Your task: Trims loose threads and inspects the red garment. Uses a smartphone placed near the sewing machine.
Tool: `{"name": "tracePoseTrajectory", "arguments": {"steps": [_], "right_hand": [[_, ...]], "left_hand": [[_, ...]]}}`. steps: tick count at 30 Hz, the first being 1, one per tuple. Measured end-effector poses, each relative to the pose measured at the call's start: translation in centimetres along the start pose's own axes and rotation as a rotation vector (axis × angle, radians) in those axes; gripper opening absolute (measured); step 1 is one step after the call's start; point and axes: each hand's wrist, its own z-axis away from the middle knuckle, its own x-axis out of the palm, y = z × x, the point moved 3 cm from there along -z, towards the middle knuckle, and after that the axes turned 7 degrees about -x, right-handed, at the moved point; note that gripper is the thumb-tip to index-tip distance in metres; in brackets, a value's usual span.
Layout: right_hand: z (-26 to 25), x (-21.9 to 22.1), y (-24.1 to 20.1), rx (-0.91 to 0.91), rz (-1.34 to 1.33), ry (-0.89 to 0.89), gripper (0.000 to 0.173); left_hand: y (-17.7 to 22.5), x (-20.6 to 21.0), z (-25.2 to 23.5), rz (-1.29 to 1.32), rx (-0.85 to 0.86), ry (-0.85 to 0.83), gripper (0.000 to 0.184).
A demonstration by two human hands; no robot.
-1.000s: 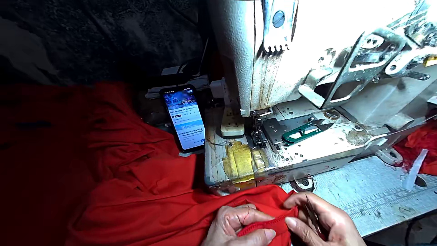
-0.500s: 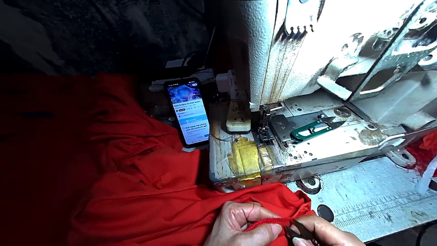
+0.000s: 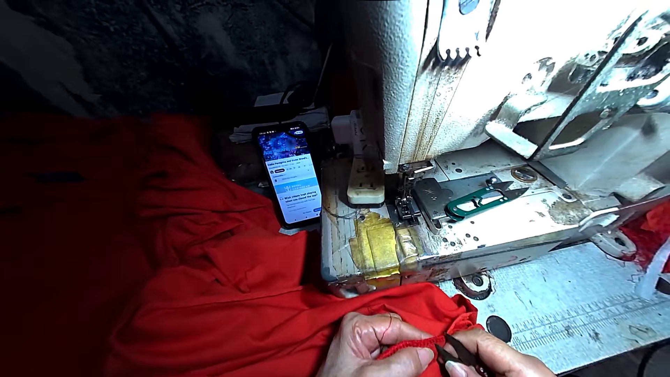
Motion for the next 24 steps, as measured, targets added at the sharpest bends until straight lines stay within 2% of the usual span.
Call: {"name": "tracePoseTrajectory", "arguments": {"steps": [18, 24], "right_hand": [[0.11, 0.16, 0.4, -0.097, -0.012, 0.015, 0.018], [-0.19, 0.25, 0.54, -0.008, -0.149, 0.047, 0.012]], "left_hand": [[-0.11, -0.12, 0.03, -0.038, 0.042, -0.019, 0.018], [-0.25, -0.04, 0.16, -0.095, 0.119, -0.015, 0.017]]}}
